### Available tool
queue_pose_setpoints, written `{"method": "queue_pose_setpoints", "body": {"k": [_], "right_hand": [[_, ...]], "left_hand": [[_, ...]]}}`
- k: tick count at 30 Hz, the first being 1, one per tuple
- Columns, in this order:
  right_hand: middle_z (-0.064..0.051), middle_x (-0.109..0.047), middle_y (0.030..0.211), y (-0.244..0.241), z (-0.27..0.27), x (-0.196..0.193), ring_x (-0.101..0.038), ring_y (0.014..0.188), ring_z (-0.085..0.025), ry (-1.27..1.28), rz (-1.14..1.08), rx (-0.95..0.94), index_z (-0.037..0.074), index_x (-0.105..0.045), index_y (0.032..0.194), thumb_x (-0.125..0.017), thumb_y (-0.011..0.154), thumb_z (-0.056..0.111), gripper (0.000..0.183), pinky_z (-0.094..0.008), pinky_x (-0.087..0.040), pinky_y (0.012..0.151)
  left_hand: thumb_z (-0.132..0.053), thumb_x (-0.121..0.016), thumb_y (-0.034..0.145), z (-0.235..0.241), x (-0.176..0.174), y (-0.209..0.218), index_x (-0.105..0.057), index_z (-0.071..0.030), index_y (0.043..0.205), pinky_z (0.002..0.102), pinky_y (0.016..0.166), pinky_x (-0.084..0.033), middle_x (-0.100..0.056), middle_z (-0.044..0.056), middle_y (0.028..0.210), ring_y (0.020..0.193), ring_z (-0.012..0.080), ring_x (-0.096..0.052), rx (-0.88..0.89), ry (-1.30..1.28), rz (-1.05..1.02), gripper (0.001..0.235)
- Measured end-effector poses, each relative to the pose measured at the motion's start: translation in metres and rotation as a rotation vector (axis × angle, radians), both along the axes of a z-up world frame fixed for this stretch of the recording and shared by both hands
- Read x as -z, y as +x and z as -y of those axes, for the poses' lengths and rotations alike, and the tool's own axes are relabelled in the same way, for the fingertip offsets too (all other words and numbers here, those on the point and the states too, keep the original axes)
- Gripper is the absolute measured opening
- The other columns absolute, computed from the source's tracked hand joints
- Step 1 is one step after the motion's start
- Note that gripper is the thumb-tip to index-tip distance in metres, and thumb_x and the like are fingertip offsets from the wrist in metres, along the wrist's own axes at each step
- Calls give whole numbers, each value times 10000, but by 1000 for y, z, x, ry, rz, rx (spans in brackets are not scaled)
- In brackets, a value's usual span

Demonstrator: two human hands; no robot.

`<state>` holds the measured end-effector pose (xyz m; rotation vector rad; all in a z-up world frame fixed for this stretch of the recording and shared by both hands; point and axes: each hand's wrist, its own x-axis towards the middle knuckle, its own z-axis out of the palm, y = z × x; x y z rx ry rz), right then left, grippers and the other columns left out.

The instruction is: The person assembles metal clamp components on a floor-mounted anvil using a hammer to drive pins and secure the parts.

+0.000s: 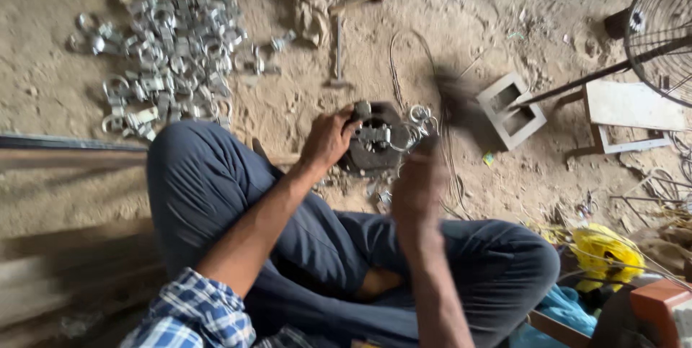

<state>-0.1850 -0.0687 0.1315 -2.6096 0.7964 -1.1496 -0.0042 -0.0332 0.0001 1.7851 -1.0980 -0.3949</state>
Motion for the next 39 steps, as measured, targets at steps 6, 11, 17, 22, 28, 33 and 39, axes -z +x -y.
{"method": "queue_pose_setpoints", "body": {"k": [6,11,17,22,28,33,39], "right_hand": [[-109,-565,597,14,-20,-4,-530,452,-281,700,-325,118,47,-565,1077,-449,1104,344,321,-470,-389,423],[-99,-503,590,-31,-31,-5,-436,470,-193,639,-196,33,23,-557,988,-434,1138,350,381,-411,-333,458],[-21,-455,597,-52,-26,36,-380,477,-130,1038,-219,155,55,-600,934,-381,1097,400,439,-337,-314,419],[-25,-508,632,-56,-25,72,-445,504,-125,1026,-206,141,46,-607,940,-398,1089,400,438,-330,-354,435],[-17,-536,620,-54,-26,71,-475,505,-120,1056,-194,164,46,-608,920,-391,1094,417,464,-320,-371,439],[5,-456,595,-54,-29,53,-424,449,-98,1236,-63,201,62,-544,872,-400,1089,433,454,-290,-355,389],[32,-439,582,-53,-27,46,-410,412,-72,1304,12,205,93,-500,837,-392,1085,428,431,-260,-373,350]], "left_hand": [[-256,-668,1013,-4,-7,-3,-735,-26,1089,395,584,-559,-767,155,813,622,219,-696,-47,-22,-64,252],[-242,-615,1053,4,8,-9,-693,-42,1170,391,514,-543,-756,154,800,561,255,-647,-30,104,-177,244],[-204,-656,1018,3,18,-2,-707,-36,1117,341,649,-598,-780,125,1023,704,154,-720,-89,-193,-173,202],[-223,-643,1028,3,21,-5,-708,-56,1127,329,639,-546,-779,86,916,721,153,-691,-79,-182,-220,204],[-307,-566,1060,-8,6,1,-699,-95,1128,273,477,-447,-751,34,881,585,105,-581,-107,-117,-228,260],[-256,-634,1079,-33,-5,-10,-680,-60,1111,283,560,-459,-753,62,937,692,102,-590,-82,-194,-185,204],[-177,-694,1028,-41,-17,-24,-689,-76,1134,300,573,-492,-755,51,946,697,108,-627,-94,-118,-75,146]]}}
